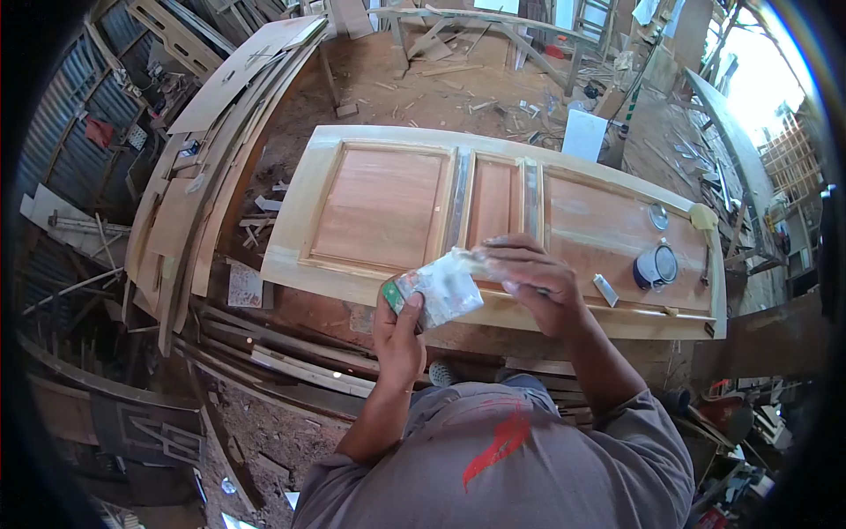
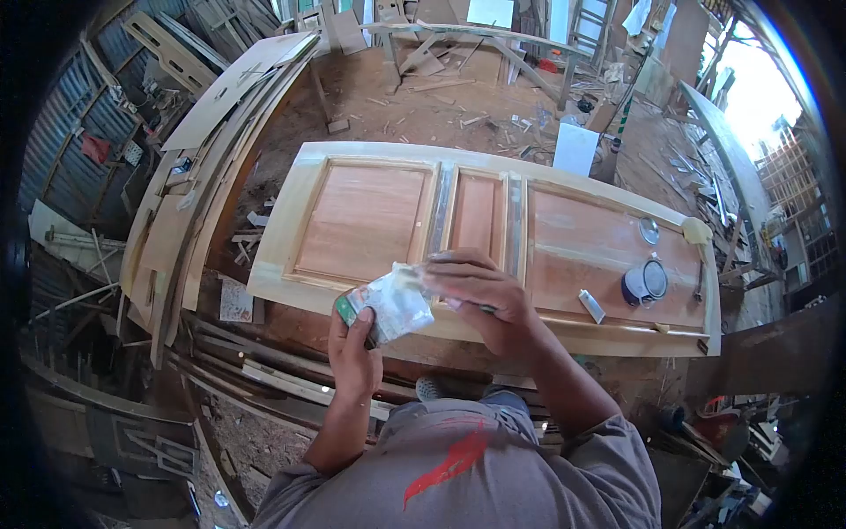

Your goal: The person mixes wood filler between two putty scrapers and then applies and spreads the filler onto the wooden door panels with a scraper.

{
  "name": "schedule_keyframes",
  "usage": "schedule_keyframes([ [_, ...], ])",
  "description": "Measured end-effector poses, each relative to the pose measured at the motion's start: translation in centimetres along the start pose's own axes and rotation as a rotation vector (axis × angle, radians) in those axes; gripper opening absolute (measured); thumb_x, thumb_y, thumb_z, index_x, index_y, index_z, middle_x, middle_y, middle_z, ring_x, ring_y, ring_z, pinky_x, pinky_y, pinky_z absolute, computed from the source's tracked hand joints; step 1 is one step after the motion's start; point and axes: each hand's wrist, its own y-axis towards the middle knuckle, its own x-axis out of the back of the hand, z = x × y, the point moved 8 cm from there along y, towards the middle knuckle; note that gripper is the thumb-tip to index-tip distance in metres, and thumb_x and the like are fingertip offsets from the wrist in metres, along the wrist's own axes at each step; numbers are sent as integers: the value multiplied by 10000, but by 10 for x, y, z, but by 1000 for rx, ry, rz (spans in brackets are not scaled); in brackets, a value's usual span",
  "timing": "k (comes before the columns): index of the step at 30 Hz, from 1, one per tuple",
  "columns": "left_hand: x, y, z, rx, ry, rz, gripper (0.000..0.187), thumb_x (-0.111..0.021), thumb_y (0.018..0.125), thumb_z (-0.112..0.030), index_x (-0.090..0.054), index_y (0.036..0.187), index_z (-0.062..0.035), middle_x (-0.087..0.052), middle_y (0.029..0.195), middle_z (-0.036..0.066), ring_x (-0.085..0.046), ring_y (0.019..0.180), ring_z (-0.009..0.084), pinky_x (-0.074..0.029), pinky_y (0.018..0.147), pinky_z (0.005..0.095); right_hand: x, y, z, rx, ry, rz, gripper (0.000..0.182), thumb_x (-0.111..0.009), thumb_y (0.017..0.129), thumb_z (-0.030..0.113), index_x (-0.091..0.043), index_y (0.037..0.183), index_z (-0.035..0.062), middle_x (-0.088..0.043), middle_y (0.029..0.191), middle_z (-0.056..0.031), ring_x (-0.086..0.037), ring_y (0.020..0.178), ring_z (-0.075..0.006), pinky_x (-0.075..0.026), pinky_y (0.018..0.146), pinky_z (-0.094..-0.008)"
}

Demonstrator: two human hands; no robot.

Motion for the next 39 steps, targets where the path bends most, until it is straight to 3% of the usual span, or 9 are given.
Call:
schedule_keyframes([
  [4, -10, 0, -4, 266, -270, 35, 364, -580, 1018, -62, -543, 1368, 28, -664, 1249, 118, -672, 1154, 192, -546, 1022, 354, -18, 1, 6, 139, -383, 176, 453, -624, 895, -29, -749, 1290, 153, -696, 1374, -76, -569, 1340, -367, -449, 1100, -486],
  [10, 6, 3, -2, 317, -337, -6, 354, -572, 1022, -64, -547, 1364, 25, -669, 1243, 113, -670, 1153, 185, -555, 999, 335, -16, -15, -10, 130, -554, 198, 470, -600, 899, -28, -742, 1304, 165, -686, 1396, -71, -572, 1340, -363, -448, 1101, -501],
  [14, 14, 6, -22, 78, -78, -110, 335, -570, 1040, -80, -540, 1356, 29, -652, 1234, 95, -646, 1137, 172, -535, 989, 327, -5, -21, -19, 43, -451, 85, 425, -569, 945, -11, -707, 1335, 87, -711, 1337, -123, -651, 1236, -329, -484, 1062, -440],
  [17, 4, 0, -36, -210, 172, -139, 321, -564, 1055, -85, -531, 1352, 35, -632, 1225, 96, -621, 1115, 170, -517, 975, 320, -8, -47, -36, -569, 271, -258, 336, -567, 1003, 49, -680, 1311, -22, -736, 1221, -162, -715, 1088, -275, -544, 933, -366],
  [23, -34, -26, -26, -755, 797, 13, 281, -577, 1021, -11, -576, 1294, 56, -642, 1089, 178, -633, 972, 237, -507, 863, 375, -37, -74, -66, -771, 948, -545, 357, -527, 1043, 125, -642, 1281, -115, -745, 1123, -181, -745, 931, -262, -572, 689, -333],
  [30, -94, -36, -21, -1111, 1156, 282, 315, -614, 948, 44, -617, 1259, -8, -677, 929, 223, -573, 791, 324, -441, 743, 433, 1, -70, -58, -767, 1028, -566, 317, -593, 1028, 116, -657, 1251, -100, -733, 1129, -173, -735, 990, -231, -581, 709, -338],
  [33, -91, -34, -12, -1017, 1212, 294, 368, -601, 945, 30, -608, 1309, -23, -737, 1228, 153, -665, 936, 259, -473, 876, 390, 20, -68, -57, -656, 1048, -494, 315, -593, 1029, 95, -655, 1268, -101, -727, 1178, -174, -723, 1039, -225, -579, 825, -345],
  [35, -69, -28, 6, -705, 898, 133, 352, -586, 977, 2, -586, 1328, -14, -710, 1235, 140, -662, 989, 224, -486, 936, 371, 40, -60, -43, -572, 973, -415, 310, -587, 1031, 67, -655, 1291, -87, -723, 1225, -177, -708, 1087, -227, -564, 915, -354],
  [39, -64, -16, 26, -61, 142, -51, 320, -552, 1028, -56, -554, 1340, 16, -652, 1244, 113, -636, 1111, 179, -488, 1032, 343, 79, -50, -16, -98, 80, -136, 357, -585, 980, -12, -692, 1319, 17, -708, 1312, -160, -677, 1162, -290, -516, 1025, -392],
])
